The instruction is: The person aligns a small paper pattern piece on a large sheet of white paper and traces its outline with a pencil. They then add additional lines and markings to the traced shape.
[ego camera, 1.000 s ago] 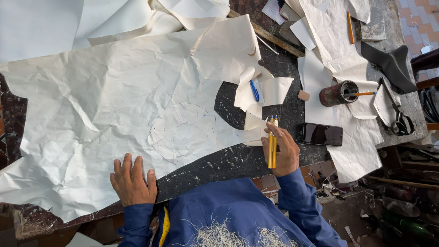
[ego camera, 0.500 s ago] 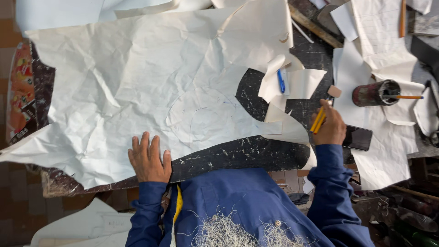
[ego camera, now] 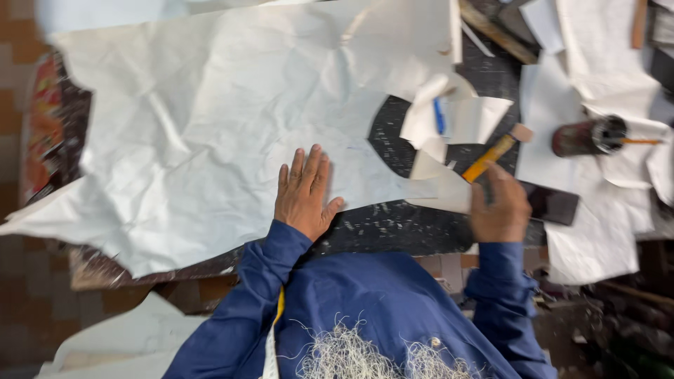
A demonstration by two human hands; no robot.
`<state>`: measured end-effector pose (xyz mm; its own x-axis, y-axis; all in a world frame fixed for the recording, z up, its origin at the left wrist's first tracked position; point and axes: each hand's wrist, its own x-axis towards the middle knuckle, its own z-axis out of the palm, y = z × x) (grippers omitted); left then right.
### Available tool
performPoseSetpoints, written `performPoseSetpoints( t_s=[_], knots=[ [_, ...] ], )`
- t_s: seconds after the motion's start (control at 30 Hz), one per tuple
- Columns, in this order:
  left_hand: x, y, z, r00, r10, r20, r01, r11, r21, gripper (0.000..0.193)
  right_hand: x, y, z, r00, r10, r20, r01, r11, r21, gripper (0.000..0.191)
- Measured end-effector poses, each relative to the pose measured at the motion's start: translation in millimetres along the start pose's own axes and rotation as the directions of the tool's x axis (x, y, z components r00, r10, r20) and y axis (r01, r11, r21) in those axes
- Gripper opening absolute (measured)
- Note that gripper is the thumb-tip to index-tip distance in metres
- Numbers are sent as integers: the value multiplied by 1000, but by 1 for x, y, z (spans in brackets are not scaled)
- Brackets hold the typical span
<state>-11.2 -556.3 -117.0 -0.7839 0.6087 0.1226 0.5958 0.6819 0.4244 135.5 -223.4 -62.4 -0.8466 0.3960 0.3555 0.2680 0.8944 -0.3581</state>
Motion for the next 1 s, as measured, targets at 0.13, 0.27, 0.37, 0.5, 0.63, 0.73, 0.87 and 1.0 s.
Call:
performPoseSetpoints(
  t_s=[0.13,0.27,0.37,0.5,0.63,0.73,0.87,1.0],
  knots=[
    [41,24,31,989,92,118,-97,995,36,88,-9,-18,-2,1000,7,1,-7,998,70,40],
    [55,35,39,974,71,216,-112,977,180,94,-17,-13,-14,997,80,-19,-78,993,87,36],
    [60,38,30,956,53,290,-101,983,155,94,-20,3,-25,989,140,-43,-138,989,48,34],
    [80,29,9,938,76,339,-61,997,-57,92,-4,30,-28,953,302,11,-300,941,155,26],
    [66,-8,-14,982,142,-123,-177,915,-362,69,29,61,-12,981,191,33,-194,974,116,21],
    [28,-54,-30,968,-92,-234,22,958,-285,44,43,76,9,983,-113,147,141,970,-199,38],
    [-30,-110,-48,885,-315,-343,286,949,-135,30,53,83,23,944,-192,268,263,929,-262,30],
    [-84,-124,-56,809,-433,-398,412,900,-141,26,68,71,11,968,-247,36,246,921,-301,16]
  ],
)
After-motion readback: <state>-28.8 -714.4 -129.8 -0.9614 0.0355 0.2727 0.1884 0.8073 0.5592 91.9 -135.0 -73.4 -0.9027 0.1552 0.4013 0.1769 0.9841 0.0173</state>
